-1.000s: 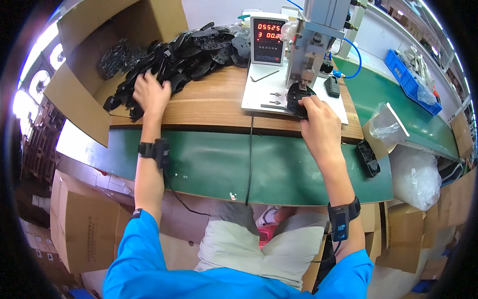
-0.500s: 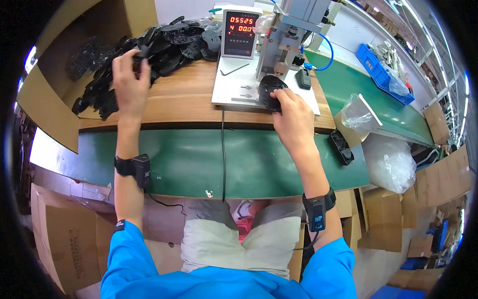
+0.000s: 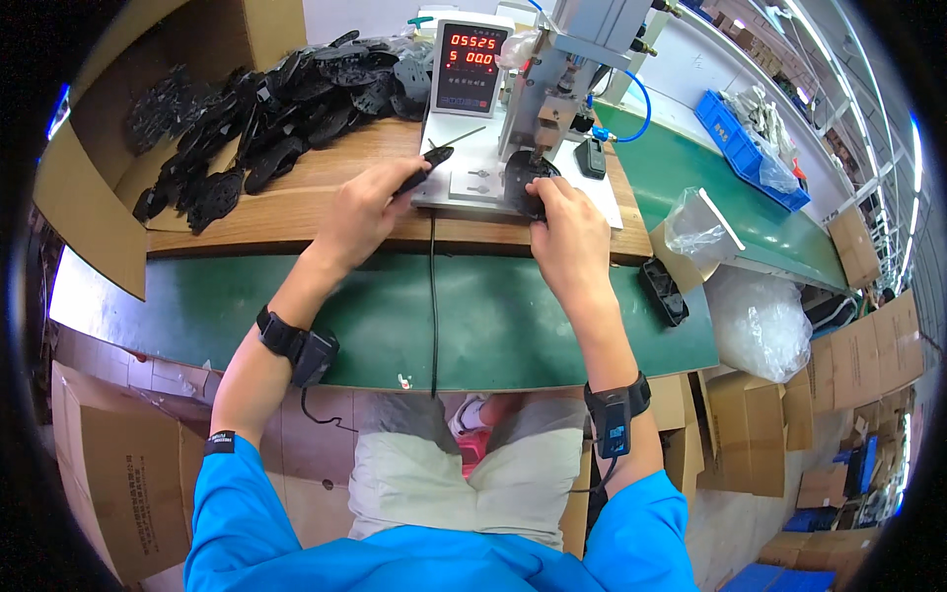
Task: Use a pneumatic press to assemble small black plastic electronic components by aligning pieces and pressing them together.
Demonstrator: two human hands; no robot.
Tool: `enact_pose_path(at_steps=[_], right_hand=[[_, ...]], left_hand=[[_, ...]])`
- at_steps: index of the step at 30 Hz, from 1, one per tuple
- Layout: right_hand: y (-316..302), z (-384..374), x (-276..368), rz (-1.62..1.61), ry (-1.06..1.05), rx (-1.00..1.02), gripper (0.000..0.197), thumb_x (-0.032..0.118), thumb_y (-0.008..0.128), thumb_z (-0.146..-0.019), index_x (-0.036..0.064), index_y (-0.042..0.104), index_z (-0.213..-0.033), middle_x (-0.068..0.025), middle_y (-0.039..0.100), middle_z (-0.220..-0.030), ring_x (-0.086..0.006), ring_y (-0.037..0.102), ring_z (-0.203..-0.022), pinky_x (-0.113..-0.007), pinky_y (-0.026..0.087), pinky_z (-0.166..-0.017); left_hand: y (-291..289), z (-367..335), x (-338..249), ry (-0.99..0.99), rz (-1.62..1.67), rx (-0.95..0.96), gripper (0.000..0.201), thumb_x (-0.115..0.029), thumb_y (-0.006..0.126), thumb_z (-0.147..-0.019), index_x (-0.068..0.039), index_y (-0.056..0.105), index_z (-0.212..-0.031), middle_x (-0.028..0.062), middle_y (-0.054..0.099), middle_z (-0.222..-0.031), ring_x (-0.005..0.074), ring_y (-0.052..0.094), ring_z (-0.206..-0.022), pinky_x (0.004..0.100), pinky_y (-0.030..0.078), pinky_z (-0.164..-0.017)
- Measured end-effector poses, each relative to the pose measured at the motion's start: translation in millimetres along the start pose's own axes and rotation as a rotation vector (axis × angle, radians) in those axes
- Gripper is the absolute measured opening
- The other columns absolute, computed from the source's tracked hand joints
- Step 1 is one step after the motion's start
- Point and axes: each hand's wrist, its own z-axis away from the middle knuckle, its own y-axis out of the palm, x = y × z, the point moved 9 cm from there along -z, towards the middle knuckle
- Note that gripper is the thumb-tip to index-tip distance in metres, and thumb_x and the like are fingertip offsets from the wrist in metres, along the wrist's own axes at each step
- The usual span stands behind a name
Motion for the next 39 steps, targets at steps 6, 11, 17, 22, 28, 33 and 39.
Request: enact_pose_path(at_steps=[6, 11, 17, 22, 28, 33, 39], right_hand=[[-17.3, -1.8, -3.1, -0.038, -0.121, -0.041, 0.032, -0.002, 0.071, -0.076, 0.0062, 0.066, -0.106, -0.0100, 0.069, -0.105, -0.0345, 0.067, -0.103, -0.046, 0.055, -0.090], [-73.4, 58.4, 0.1, -0.191, -0.054, -0.258, 0.038, -0.007, 0.073, -0.071, 0.0058, 0.066, -0.107, -0.0124, 0.070, -0.108, -0.0368, 0.066, -0.103, -0.046, 0.055, -0.088], [-111.4, 223.1, -0.1, -0.214, 0.031, -0.274, 0.043, -0.010, 0.070, -0.067, 0.0016, 0.067, -0.108, -0.0164, 0.073, -0.114, -0.0393, 0.068, -0.106, -0.047, 0.055, -0.095], [-114.2, 366.5, -65.0, -0.060, 0.480, -0.179, 0.040, -0.012, 0.061, -0.070, 0.0002, 0.065, -0.109, -0.0183, 0.068, -0.116, -0.0393, 0.063, -0.112, -0.047, 0.050, -0.102], [-108.0, 585.0, -170.7, 0.184, 1.036, -0.162, 0.034, -0.004, 0.056, -0.087, -0.0018, 0.059, -0.120, -0.0212, 0.061, -0.119, -0.0407, 0.056, -0.117, -0.046, 0.043, -0.105], [-89.7, 672.8, -221.1, 0.256, 1.177, -0.019, 0.039, -0.002, 0.061, -0.087, -0.0019, 0.057, -0.126, -0.0226, 0.059, -0.126, -0.0419, 0.053, -0.125, -0.049, 0.040, -0.110], [-73.1, 660.2, -241.0, 0.352, 1.037, 0.005, 0.048, -0.001, 0.062, -0.086, -0.0003, 0.056, -0.133, -0.0215, 0.055, -0.146, -0.0424, 0.045, -0.139, -0.050, 0.032, -0.121]], left_hand=[[1.2, -8.9, -59.8, 0.253, -0.017, -0.020, 0.043, 0.003, 0.073, -0.082, -0.006, 0.072, -0.124, 0.0153, 0.074, -0.123, 0.0339, 0.073, -0.112, 0.0429, 0.062, -0.089], [26.9, -11.5, -92.4, 0.347, -0.194, 0.018, 0.048, 0.006, 0.070, -0.080, -0.007, 0.071, -0.127, 0.0148, 0.070, -0.128, 0.0348, 0.068, -0.121, 0.0483, 0.055, -0.108], [97.1, -33.5, -110.3, 0.388, -0.304, 0.187, 0.051, 0.001, 0.061, -0.087, -0.008, 0.062, -0.137, 0.0203, 0.064, -0.136, 0.0372, 0.061, -0.131, 0.0500, 0.046, -0.117], [121.1, -37.4, -100.4, 0.347, -0.408, 0.188, 0.053, 0.003, 0.057, -0.087, -0.009, 0.060, -0.139, 0.0246, 0.061, -0.140, 0.0409, 0.057, -0.136, 0.0503, 0.046, -0.116], [118.8, -38.7, -102.3, 0.257, -0.448, 0.153, 0.050, 0.004, 0.058, -0.087, -0.008, 0.061, -0.136, 0.0257, 0.064, -0.137, 0.0414, 0.060, -0.132, 0.0497, 0.048, -0.114], [115.1, -53.8, -99.4, 0.106, -0.288, 0.164, 0.042, -0.002, 0.060, -0.091, -0.006, 0.060, -0.132, 0.0268, 0.067, -0.133, 0.0382, 0.065, -0.127, 0.0467, 0.049, -0.112], [120.7, -48.6, -112.1, 0.293, -0.435, 0.200, 0.043, 0.004, 0.060, -0.087, -0.004, 0.062, -0.129, 0.0230, 0.067, -0.132, 0.0415, 0.065, -0.124, 0.0491, 0.052, -0.107]])
